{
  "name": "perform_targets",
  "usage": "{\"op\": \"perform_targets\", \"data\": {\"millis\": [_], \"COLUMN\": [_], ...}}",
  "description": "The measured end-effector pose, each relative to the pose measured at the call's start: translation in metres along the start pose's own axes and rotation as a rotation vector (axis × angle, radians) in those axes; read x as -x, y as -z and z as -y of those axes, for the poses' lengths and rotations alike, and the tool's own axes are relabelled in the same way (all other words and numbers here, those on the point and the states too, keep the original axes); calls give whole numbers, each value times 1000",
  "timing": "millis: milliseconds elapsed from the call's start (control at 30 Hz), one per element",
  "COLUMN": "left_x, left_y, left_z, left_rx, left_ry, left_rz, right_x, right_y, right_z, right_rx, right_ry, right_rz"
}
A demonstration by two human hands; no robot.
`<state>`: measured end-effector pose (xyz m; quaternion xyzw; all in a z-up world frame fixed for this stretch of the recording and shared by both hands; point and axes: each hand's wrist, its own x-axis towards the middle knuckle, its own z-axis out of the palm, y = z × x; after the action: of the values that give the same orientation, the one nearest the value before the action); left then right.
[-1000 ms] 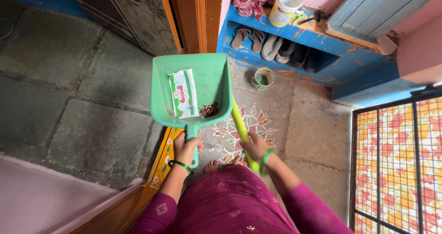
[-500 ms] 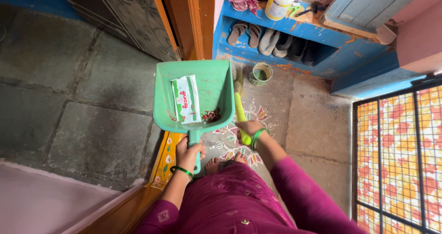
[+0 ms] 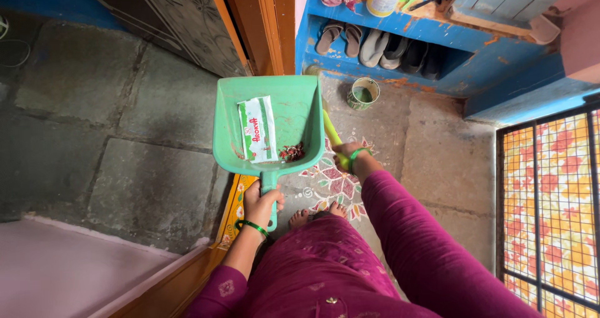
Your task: The person sweeps debris from the floor into a dustpan using a broom and then carries the dustpan through a doorway.
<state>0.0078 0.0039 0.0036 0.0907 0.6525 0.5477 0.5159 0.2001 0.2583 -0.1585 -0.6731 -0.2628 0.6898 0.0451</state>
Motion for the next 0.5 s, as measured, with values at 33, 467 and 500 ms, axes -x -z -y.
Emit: {"op": "perform_targets", "data": {"millis": [33, 467, 500], "left_x": [0, -10, -10], "left_y": [1, -4, -5], "left_z": [1, 3, 1], "left_rx": [-1, 105, 88], "left_ry": [-1, -32, -51], "left_rz": [4, 51, 66], "right_x": [-11, 186, 175], "right_y": [7, -10, -21], "right_z": [-14, -93, -86], "right_rx": [-145, 53, 90], "right_ry": [-89, 169, 95], "right_rz": [39, 133, 85]}}
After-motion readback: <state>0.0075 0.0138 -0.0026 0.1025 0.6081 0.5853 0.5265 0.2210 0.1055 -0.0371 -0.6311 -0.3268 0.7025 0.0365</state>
